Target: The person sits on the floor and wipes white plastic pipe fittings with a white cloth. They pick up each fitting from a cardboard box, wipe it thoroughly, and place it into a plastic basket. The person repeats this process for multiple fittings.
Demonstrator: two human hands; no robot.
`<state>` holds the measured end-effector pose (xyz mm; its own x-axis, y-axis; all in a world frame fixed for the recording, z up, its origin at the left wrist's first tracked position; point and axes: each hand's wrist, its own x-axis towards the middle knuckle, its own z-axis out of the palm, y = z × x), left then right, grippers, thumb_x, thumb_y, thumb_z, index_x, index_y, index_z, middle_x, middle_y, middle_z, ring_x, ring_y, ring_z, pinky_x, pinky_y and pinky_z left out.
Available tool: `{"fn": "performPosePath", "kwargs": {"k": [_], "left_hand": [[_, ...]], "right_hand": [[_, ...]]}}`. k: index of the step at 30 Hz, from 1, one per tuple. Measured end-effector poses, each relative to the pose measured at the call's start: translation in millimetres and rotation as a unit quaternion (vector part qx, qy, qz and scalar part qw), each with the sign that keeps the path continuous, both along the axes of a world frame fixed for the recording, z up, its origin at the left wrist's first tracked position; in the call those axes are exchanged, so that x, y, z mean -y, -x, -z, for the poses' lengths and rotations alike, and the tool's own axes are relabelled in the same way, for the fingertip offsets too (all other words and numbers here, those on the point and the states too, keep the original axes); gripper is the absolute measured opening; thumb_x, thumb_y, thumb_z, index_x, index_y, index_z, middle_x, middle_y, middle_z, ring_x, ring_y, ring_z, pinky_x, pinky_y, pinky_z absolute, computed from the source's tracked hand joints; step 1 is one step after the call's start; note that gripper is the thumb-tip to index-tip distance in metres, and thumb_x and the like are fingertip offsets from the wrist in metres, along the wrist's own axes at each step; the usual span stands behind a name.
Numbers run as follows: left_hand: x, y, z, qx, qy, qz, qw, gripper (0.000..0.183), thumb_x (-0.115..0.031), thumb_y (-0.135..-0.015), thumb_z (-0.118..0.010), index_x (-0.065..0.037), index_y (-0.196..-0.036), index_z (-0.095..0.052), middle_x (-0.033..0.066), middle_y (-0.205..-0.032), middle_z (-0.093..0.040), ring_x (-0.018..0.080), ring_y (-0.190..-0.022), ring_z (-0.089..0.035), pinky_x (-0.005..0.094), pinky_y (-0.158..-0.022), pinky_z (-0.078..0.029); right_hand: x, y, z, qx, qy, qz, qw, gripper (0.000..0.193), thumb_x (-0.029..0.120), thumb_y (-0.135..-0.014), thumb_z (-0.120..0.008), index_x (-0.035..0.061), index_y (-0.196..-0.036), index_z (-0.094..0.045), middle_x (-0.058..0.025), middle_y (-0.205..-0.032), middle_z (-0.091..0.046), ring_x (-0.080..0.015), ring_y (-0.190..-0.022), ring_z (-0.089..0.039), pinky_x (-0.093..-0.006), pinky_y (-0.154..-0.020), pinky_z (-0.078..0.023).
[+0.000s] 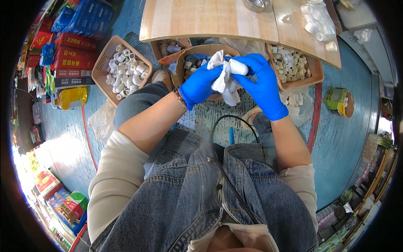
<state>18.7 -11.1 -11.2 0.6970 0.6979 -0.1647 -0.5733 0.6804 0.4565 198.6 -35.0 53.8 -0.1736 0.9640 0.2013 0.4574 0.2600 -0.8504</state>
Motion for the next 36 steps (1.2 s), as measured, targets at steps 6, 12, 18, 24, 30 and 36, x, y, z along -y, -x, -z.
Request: {"fn": "performPosePath", "kwargs": {"k": [6,12,18,24,30,36], "left_hand": [[6,-5,20,-0.011,0.016,-0.053,0.998,0.037,-0.026,-0.094,-0.042,-0.005,-0.124,-0.042,0.0126,-0.114,-0.053,0.0197,-0.103,-0.053,0.0299,-0.088,-0.045],[11,-11,-2,-0.179,-0.062,0.016,0.982,0.024,-0.018,-0.093,-0.040,-0.005,-0.110,-0.052,0.0074,-0.101,-0.059,0.0155,-0.091,-0.057,0.0278,-0.076,-0.048],[12,-3,-20,-0.502,-0.448,0.135,0.727,0.029,-0.034,-0.087,-0.044,-0.011,-0.091,-0.062,0.0159,-0.077,-0.060,0.0253,-0.076,-0.062,0.0327,-0.070,-0.047],[14,2,6,-0.435,-0.523,0.165,0.714,0.024,-0.027,-0.088,-0.043,-0.008,-0.083,-0.058,0.0086,-0.082,-0.061,0.0212,-0.072,-0.059,0.0300,-0.067,-0.047],[9,5,-2,-0.494,-0.616,0.237,0.566,0.029,-0.037,-0.086,-0.045,-0.014,-0.098,-0.056,0.0117,-0.087,-0.062,0.0283,-0.081,-0.060,0.0370,-0.071,-0.046],[7,16,-14,-0.522,-0.624,0.165,0.558,0.031,-0.035,-0.086,-0.045,-0.012,-0.097,-0.061,0.0136,-0.085,-0.062,0.0285,-0.080,-0.060,0.0359,-0.071,-0.047]], "right_hand": [[11,13,4,0.093,-0.014,-0.003,0.996,0.036,0.020,-0.070,-0.070,0.0101,-0.103,-0.060,-0.0132,-0.098,-0.056,-0.0307,-0.084,-0.059,-0.0360,-0.070,-0.049],[15,11,5,-0.031,0.023,-0.041,0.998,0.031,0.016,-0.077,-0.065,0.0039,-0.104,-0.057,-0.0086,-0.094,-0.057,-0.0202,-0.081,-0.058,-0.0288,-0.067,-0.048],[1,-2,8,-0.201,0.302,0.023,0.932,0.030,0.019,-0.087,-0.057,0.0022,-0.111,-0.055,-0.0066,-0.102,-0.059,-0.0134,-0.090,-0.055,-0.0276,-0.077,-0.046],[-25,27,-19,-0.181,0.417,-0.079,0.887,0.029,0.026,-0.090,-0.049,0.0040,-0.107,-0.057,-0.0032,-0.077,-0.059,-0.0106,-0.060,-0.054,-0.0227,-0.054,-0.042],[-181,81,-170,-0.305,0.183,-0.015,0.935,0.034,0.035,-0.091,-0.047,0.0050,-0.105,-0.056,-0.0038,-0.089,-0.060,-0.0134,-0.077,-0.057,-0.0237,-0.063,-0.046],[-202,100,-208,-0.219,0.053,0.016,0.974,0.046,0.041,-0.086,-0.051,0.0047,-0.113,-0.053,-0.0094,-0.099,-0.061,-0.0164,-0.083,-0.058,-0.0260,-0.072,-0.045]]}}
